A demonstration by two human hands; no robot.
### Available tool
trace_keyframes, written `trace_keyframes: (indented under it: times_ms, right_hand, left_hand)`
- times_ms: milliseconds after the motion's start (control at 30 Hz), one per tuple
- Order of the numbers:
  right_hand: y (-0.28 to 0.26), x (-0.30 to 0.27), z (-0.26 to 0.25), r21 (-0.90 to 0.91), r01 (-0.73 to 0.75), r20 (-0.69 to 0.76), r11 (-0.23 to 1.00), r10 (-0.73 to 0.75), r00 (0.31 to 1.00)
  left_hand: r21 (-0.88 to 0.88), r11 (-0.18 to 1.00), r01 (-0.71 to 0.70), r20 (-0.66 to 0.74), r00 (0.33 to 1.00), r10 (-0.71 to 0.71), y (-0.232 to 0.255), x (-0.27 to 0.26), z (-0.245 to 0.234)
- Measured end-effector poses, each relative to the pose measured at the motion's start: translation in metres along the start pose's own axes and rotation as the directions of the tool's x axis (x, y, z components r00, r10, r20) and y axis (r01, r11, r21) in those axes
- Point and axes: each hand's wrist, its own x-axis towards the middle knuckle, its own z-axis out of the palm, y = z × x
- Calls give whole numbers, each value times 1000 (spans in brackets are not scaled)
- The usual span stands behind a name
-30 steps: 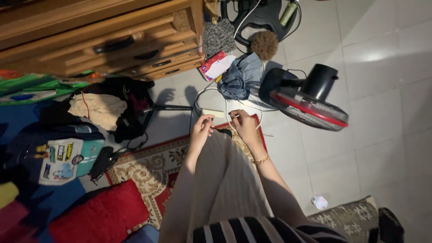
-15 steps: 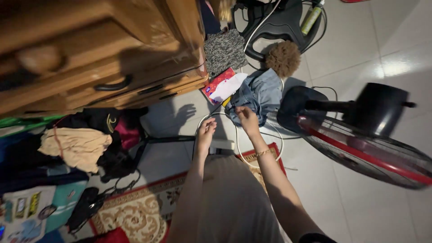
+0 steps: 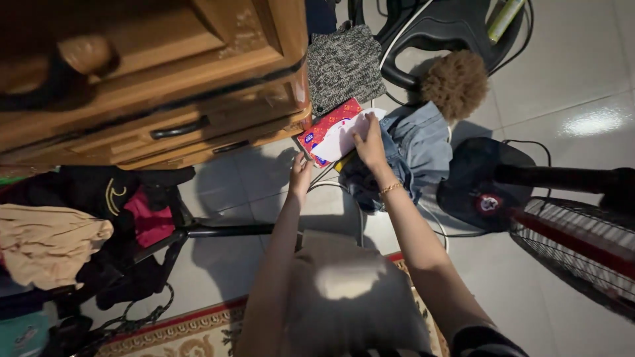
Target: Organizing various household items including bags, electrical cables, clothing, a brown plush decorative item, tissues, and toiletries.
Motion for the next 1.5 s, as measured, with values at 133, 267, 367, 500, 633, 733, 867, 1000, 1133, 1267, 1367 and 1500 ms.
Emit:
trace_keyframes:
  times_ms: [133, 267, 367, 500, 633, 733, 867, 1000, 1133, 1267, 1367, 1500]
  right_hand:
    - [13, 14, 13, 84, -44, 44, 995, 40, 998]
    - [28, 27, 20, 23, -187, 106, 982, 184, 977]
    - [45, 33, 22, -118, -202, 95, 972, 213, 972]
    - [44, 36, 16, -289, -235, 142, 928, 284, 948]
    - [48, 34, 19, -302, -141, 83, 943, 173, 981]
    - [25, 33, 6, -233, -343, 181, 910, 387, 904]
    - [31, 27, 7, -210, -347, 130, 914, 378, 917]
    - [48, 25, 12, -340, -217, 124, 915, 272, 954]
    - [16, 11, 3, -368, -214, 163, 905, 289, 943]
    - [-18, -8, -9, -310, -230, 142, 922, 284, 948]
    - [-56, -29, -30, -324, -212, 134, 922, 267, 954]
    - [-112, -56, -72, -323, -144, 86, 935, 181, 980]
  left_hand:
    - [-76, 995, -60, 43, 997, 64, -18, 22, 7]
    - [-184, 983, -7, 89, 996, 24, -27, 35, 14]
    - [-188, 981, -45, 107, 992, 66, -32, 39, 18]
    - [-257, 965, -47, 104, 992, 76, -22, 33, 22]
    - [-263, 965, 9, 88, 996, 14, -26, 40, 22]
    - [-279, 960, -15, 111, 993, 48, -24, 39, 22]
    - [-220, 974, -53, 86, 994, 74, -18, 32, 21]
    - [-247, 968, -31, 50, 998, 45, -7, 25, 18]
    - [-267, 959, -94, 50, 993, 111, -8, 19, 16]
    - [-256, 963, -87, -8, 996, 87, 3, -4, 10]
    - [-284, 951, -125, -22, 992, 123, 10, -22, 4]
    - [-274, 946, -174, -51, 985, 166, 65, -78, 3]
